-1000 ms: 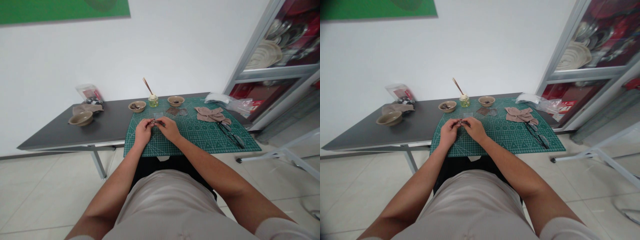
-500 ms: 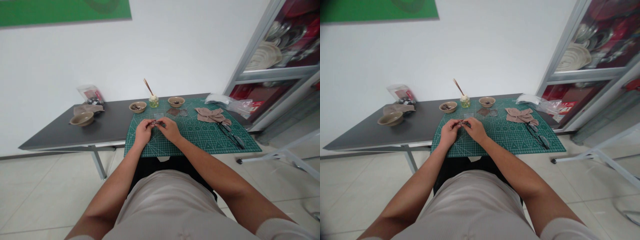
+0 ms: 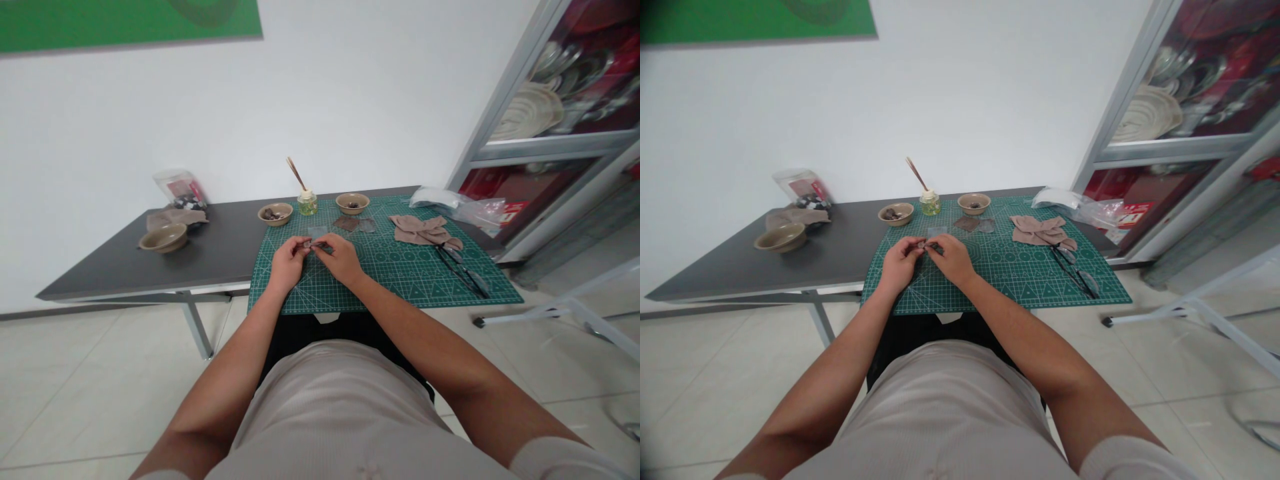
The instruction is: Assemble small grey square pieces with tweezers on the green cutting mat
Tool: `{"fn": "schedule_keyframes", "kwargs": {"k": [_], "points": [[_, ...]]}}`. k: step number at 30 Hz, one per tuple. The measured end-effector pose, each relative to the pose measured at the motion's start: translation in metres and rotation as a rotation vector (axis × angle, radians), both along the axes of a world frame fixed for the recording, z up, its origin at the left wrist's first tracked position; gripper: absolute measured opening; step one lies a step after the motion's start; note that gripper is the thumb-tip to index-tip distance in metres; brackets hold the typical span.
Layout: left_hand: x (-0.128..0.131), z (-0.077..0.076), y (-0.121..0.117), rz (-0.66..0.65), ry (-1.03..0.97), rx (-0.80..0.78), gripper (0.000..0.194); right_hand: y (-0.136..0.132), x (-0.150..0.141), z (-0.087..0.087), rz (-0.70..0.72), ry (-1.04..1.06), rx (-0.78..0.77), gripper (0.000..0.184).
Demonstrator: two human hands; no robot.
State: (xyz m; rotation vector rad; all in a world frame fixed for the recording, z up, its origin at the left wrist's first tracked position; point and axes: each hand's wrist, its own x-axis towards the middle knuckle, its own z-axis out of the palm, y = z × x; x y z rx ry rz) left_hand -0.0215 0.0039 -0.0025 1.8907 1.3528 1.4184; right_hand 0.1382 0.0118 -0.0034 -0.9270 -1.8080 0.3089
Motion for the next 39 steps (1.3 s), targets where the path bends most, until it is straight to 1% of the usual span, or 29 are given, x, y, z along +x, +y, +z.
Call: {"fn": "schedule_keyframes", "kwargs": {"k": [4, 7, 14, 19, 23, 28, 34, 39], "points": [[0.001, -0.001, 0.0009, -0.017, -0.105, -0.024, 0.024, 0.0005, 0.001, 0.0019, -0.067, 0.109, -0.041, 0.009], [0.0008, 0.0008, -0.0009, -0.017, -0.119, -0.037, 0.022, 0.0003, 0.0019, 0.0045, -0.096, 0.141, -0.074, 0.012], [0.0018, 0.0013, -0.0037, 0.002, -0.113, -0.031, 0.018, 0.0003, 0.0009, 0.0051, -0.087, 0.109, -0.074, 0.012], [0.0026, -0.0007, -0.0018, -0.013, -0.205, -0.102, 0.025, 0.0018, 0.0001, 0.0027, -0.03, 0.027, -0.06, 0.01], [0.0007, -0.0024, -0.0009, 0.03, -0.163, -0.11, 0.021, 0.0034, 0.001, 0.002, 0.018, -0.006, -0.077, 0.014], [0.0003, -0.0007, -0.003, 0.09, -0.06, -0.089, 0.019, 0.0039, 0.0018, 0.0034, 0.006, -0.035, -0.139, 0.012], [0.0005, 0.0004, -0.0024, 0.071, -0.103, -0.123, 0.019, 0.0028, 0.0015, 0.004, 0.003, -0.014, -0.128, 0.01], [0.0009, 0.0007, -0.0023, 0.083, -0.081, -0.145, 0.019, 0.0031, 0.0007, 0.0038, 0.024, -0.026, -0.15, 0.011]]}}
